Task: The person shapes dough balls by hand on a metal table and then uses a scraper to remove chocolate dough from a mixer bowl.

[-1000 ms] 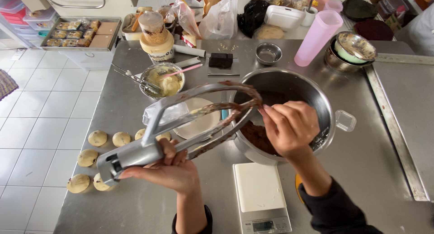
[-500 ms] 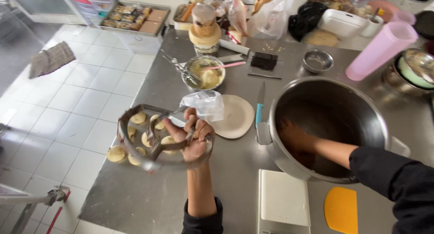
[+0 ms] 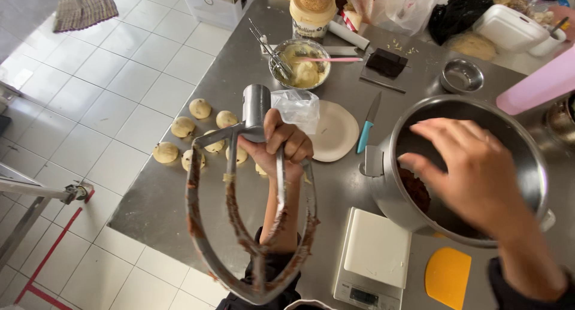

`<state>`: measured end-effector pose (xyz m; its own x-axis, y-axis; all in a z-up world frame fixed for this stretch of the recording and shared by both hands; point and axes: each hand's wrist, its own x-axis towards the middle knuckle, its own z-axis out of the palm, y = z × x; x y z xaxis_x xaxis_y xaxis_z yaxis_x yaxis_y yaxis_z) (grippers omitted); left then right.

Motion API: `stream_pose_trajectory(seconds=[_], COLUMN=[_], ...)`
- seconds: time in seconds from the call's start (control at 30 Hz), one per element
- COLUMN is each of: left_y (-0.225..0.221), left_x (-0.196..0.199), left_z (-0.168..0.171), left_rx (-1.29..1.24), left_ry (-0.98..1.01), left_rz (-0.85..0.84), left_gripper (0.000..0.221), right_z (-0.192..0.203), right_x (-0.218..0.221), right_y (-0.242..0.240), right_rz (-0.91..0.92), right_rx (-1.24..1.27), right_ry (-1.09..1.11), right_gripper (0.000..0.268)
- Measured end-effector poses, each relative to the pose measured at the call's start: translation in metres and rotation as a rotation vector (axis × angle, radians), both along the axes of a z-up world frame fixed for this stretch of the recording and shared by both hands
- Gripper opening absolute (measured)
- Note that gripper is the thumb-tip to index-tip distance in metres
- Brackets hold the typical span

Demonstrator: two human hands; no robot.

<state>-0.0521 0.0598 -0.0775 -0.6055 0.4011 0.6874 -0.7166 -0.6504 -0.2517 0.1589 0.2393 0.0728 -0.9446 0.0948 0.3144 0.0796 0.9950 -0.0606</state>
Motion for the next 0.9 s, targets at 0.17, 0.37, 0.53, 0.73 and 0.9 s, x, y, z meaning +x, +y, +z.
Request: stream_pose_trajectory(seconds=[0.17,0.37,0.53,0.73,0.9], left_y=[0.01,-0.007,-0.021,-0.037,-0.041], left_x=[0.024,0.02,0.002,0.01,0.011], left_z=[0.011,0.01,0.014,0.04,0.044], left_rx=[-0.209,-0.325,-0.21,-0.252,-0.209], left_ry=[0.113,0.348,0.636,0.782,0.739], left_rz=[0.108,0.475,0.636,0.758,0.83], left_gripper=[0.072,0.066,0.066,0.072,0.073], right_z=[0.007,-0.023,-0.028,-0.023,-0.01], right_x=[0.008,0.006,0.014,0.022,0.042], right_y=[-0.112,-0.117,-0.113,-0.105,-0.068], right_rz=[0.278,0.175,0.128,0.166,0.14], right_rx=[-0.25,-0.681,-0.301,-0.281,-0.559], right_ry=[0.064,-0.094,0.106,0.213,0.342], right_gripper=[0.053,0.039,0.029,0.03,0.028])
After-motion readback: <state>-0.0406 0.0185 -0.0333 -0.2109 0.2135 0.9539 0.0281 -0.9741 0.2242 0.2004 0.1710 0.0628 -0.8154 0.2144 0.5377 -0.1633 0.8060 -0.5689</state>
